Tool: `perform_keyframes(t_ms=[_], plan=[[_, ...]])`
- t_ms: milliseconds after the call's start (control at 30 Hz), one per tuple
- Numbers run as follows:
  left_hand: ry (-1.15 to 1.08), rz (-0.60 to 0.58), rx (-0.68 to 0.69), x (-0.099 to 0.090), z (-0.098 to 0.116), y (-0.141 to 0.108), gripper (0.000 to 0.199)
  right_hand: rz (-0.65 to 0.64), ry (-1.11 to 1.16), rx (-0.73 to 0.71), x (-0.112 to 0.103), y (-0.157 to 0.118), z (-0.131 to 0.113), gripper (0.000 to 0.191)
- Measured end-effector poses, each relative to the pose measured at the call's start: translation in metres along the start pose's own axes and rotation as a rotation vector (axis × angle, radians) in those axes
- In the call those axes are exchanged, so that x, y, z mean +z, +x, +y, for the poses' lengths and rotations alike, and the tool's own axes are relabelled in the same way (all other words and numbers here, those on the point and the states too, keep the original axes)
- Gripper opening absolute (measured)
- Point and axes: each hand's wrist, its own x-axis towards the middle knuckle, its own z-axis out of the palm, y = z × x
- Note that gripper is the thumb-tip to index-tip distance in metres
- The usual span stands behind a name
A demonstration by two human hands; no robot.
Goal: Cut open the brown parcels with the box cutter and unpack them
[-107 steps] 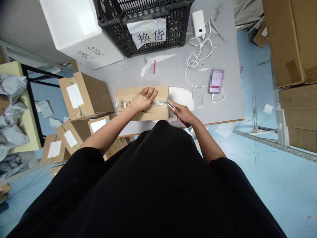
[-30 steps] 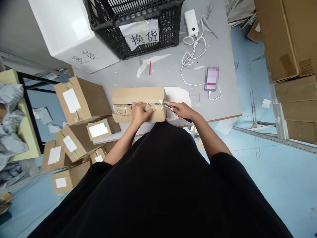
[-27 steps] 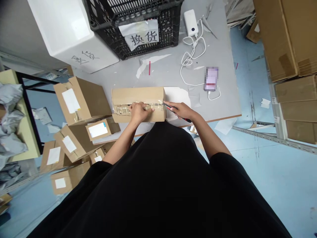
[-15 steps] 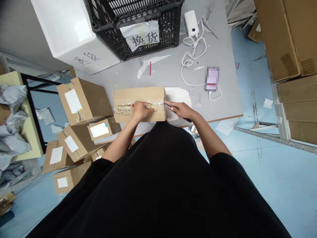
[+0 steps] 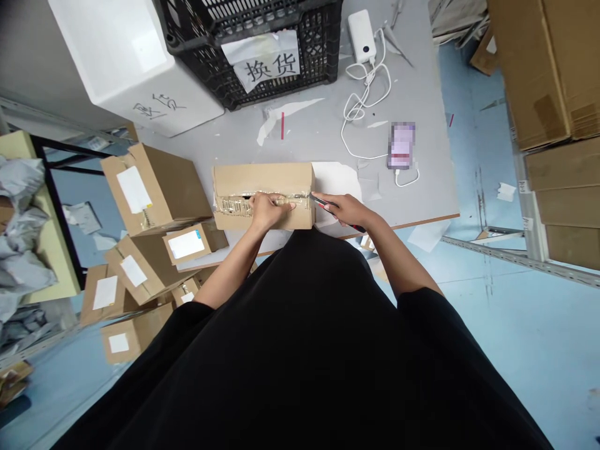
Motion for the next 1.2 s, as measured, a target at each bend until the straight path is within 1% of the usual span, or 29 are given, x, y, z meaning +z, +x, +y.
perform_keyframes(t_ms=[100, 333, 533, 767, 933, 1033, 1200], plan=[[0.014, 0.045, 0.015, 0.001, 0.000, -0.001, 0.016, 0.018, 0.006, -0.007, 0.001, 0.002, -0.002, 0.052], [-0.027, 0.050, 0.011, 0.004, -0.001, -0.002, 0.014, -0.022, 0.068, 0.022, 0.005, -0.010, 0.002, 0.052], [-0.028, 0.042, 0.031, 0.002, -0.003, -0.001, 0.014, -0.006, 0.096, -0.005, 0.008, -0.004, 0.002, 0.051], [-0.060, 0.045, 0.020, 0.004, -0.003, -0.004, 0.011, -0.004, 0.049, 0.023, 0.011, -0.013, 0.002, 0.052], [-0.052, 0.049, 0.056, 0.000, 0.000, -0.006, 0.009, 0.010, -0.001, -0.009, 0.012, -0.004, -0.002, 0.052], [-0.065, 0.059, 0.038, 0.001, 0.000, -0.008, 0.007, 0.000, -0.005, -0.017, 0.014, -0.002, 0.001, 0.052], [-0.095, 0.062, 0.022, 0.005, 0.001, -0.010, 0.004, -0.006, -0.014, 0.005, 0.015, -0.010, 0.006, 0.052]])
